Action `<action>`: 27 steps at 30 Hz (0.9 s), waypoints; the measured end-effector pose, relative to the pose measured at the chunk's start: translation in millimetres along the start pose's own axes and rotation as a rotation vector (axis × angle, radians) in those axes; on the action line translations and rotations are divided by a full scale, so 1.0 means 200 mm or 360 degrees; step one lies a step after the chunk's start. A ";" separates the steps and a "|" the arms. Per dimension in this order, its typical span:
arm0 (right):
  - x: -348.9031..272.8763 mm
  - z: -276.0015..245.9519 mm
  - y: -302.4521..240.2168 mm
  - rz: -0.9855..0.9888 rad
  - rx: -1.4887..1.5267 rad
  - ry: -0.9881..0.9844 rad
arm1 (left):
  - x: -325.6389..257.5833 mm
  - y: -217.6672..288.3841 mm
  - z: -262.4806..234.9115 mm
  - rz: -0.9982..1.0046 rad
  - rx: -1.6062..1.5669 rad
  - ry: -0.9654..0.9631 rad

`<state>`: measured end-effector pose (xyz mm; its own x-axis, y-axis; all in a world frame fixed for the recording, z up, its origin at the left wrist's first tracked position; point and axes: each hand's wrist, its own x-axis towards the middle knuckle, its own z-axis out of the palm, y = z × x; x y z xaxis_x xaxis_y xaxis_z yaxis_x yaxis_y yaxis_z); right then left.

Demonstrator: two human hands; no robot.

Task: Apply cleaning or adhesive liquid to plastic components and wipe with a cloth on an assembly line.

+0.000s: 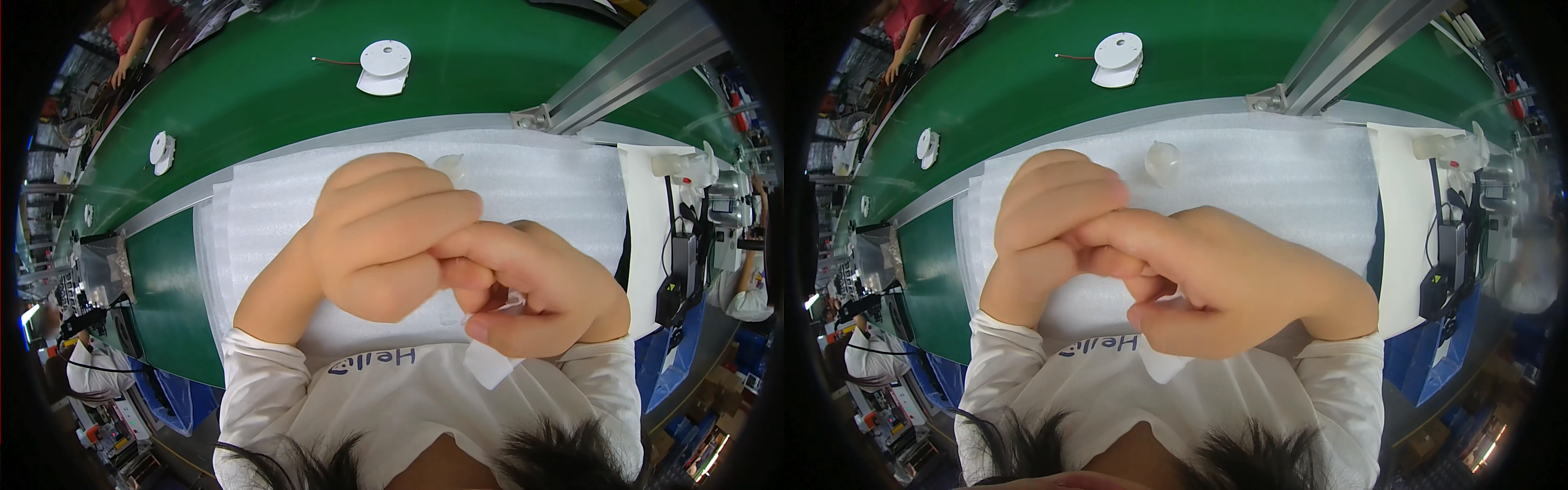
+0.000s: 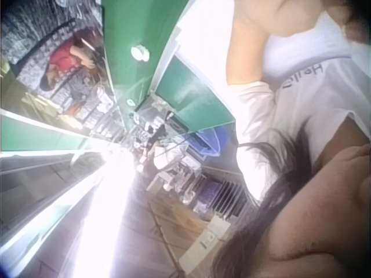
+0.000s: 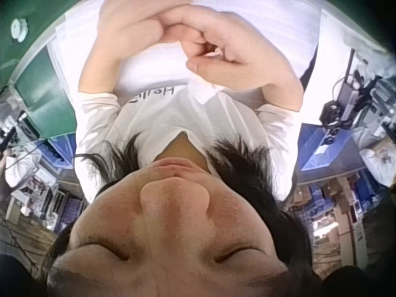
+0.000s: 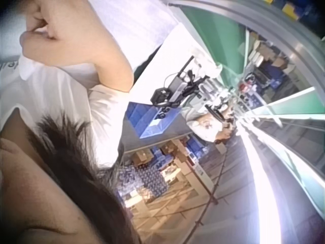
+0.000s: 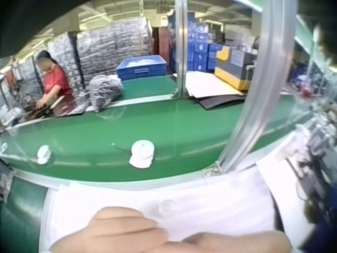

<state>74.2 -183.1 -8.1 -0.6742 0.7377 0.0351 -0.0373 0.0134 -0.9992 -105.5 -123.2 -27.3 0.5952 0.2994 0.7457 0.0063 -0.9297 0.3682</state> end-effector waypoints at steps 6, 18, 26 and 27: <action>-0.08 -0.20 -0.03 -0.0238 -0.0799 0.0683 | -0.06 -0.26 0.05 -0.0321 -0.0034 0.0497; -0.06 -0.29 0.04 0.0635 -0.1872 0.0397 | -0.23 -0.60 0.19 -0.0999 0.0493 -0.0397; 0.02 -0.19 0.24 0.0004 -0.1809 0.0061 | -0.20 -0.59 0.14 -0.1181 0.0972 -0.0240; 0.03 -0.18 0.26 0.0002 -0.1812 0.0056 | -0.18 -0.57 0.13 -0.1306 0.1087 -0.0261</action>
<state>95.4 -153.3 -59.5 -0.6520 0.7565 0.0512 0.6669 0.6043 -0.4359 -106.4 -33.2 -111.3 0.3053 0.9003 0.3101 0.8687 -0.3967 0.2965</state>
